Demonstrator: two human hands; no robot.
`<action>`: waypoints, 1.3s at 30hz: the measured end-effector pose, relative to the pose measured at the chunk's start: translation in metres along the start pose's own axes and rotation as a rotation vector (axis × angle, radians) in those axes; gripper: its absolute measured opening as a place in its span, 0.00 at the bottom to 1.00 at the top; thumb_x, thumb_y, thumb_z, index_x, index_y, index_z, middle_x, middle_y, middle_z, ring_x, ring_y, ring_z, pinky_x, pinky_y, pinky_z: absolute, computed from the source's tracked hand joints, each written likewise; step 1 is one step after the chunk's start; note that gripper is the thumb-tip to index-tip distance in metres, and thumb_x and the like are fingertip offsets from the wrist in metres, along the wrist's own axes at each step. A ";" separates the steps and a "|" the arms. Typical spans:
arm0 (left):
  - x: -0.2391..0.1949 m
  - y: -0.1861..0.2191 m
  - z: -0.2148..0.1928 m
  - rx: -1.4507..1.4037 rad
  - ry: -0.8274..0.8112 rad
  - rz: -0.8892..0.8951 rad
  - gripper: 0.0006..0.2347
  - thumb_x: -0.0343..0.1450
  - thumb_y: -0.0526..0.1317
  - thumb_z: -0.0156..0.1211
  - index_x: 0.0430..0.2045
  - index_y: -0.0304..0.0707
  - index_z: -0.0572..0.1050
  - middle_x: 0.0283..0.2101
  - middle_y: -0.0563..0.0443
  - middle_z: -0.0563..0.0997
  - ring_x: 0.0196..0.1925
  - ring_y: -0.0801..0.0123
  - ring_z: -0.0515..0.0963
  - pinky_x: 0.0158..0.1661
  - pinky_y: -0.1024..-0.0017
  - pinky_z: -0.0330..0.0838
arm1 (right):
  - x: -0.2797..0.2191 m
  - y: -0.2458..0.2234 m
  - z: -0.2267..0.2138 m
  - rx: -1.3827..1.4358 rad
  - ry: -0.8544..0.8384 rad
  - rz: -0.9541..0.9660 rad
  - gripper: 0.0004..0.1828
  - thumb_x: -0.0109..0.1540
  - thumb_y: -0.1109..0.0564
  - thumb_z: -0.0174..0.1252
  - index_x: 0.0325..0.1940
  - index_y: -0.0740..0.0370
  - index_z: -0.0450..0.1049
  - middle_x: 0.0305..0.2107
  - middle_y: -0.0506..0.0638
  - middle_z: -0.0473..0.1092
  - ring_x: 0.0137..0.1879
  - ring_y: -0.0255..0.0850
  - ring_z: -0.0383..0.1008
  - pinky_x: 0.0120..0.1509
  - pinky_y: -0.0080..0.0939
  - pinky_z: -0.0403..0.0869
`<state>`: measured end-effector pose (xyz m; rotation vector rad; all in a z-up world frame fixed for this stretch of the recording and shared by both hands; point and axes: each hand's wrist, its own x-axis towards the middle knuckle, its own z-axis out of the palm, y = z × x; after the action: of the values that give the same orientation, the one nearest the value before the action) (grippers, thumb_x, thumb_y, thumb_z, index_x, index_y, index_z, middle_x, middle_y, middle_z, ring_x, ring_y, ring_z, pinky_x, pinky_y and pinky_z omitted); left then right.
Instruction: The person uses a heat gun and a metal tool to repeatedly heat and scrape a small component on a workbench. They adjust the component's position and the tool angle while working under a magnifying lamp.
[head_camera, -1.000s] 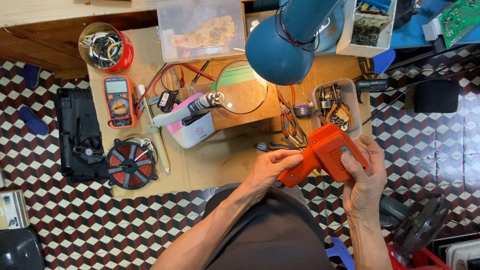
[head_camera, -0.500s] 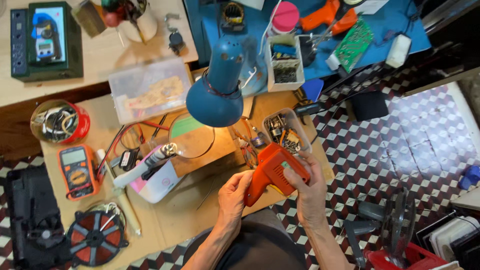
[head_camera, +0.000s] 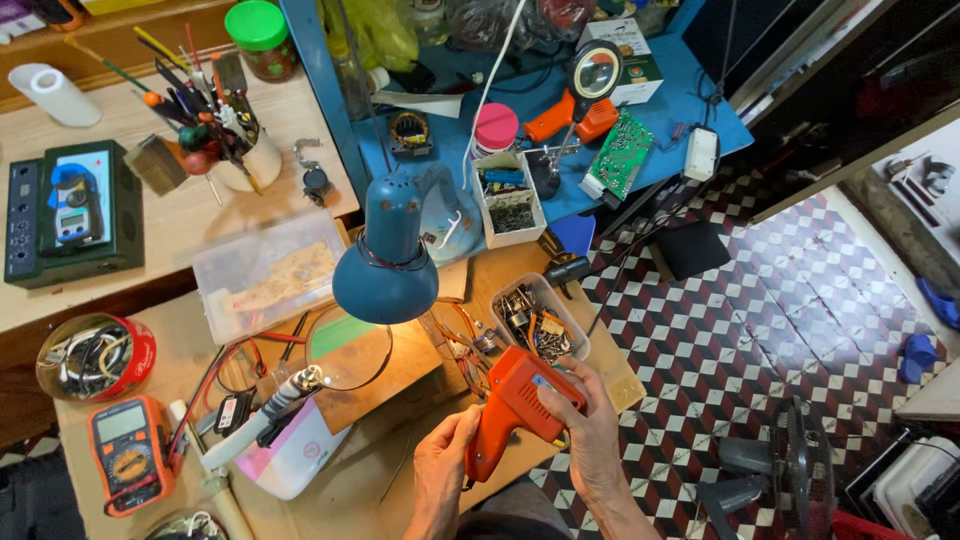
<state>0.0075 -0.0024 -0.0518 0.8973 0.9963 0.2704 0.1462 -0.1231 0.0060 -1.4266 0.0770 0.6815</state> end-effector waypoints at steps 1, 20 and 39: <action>-0.001 -0.001 0.000 0.030 0.015 -0.019 0.14 0.71 0.46 0.62 0.39 0.33 0.86 0.30 0.56 0.85 0.29 0.81 0.77 0.31 0.81 0.69 | -0.005 0.000 -0.003 -0.002 0.003 -0.001 0.41 0.51 0.50 0.69 0.65 0.63 0.64 0.50 0.56 0.70 0.59 0.42 0.72 0.65 0.46 0.71; -0.024 0.020 0.010 0.014 -0.024 0.085 0.14 0.73 0.46 0.61 0.39 0.32 0.84 0.29 0.57 0.79 0.28 0.80 0.72 0.29 0.78 0.66 | -0.011 -0.014 -0.005 0.055 -0.108 -0.098 0.30 0.58 0.59 0.66 0.63 0.63 0.65 0.50 0.52 0.71 0.55 0.37 0.74 0.63 0.39 0.73; -0.009 0.005 -0.005 -0.029 -0.156 0.049 0.14 0.71 0.46 0.64 0.43 0.33 0.82 0.39 0.54 0.85 0.38 0.80 0.80 0.39 0.81 0.74 | 0.004 -0.007 -0.008 0.000 -0.096 -0.046 0.30 0.57 0.56 0.66 0.62 0.62 0.67 0.47 0.52 0.71 0.52 0.38 0.75 0.60 0.40 0.76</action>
<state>-0.0008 -0.0013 -0.0440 0.9035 0.8256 0.2520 0.1554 -0.1288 0.0092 -1.3896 -0.0305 0.7109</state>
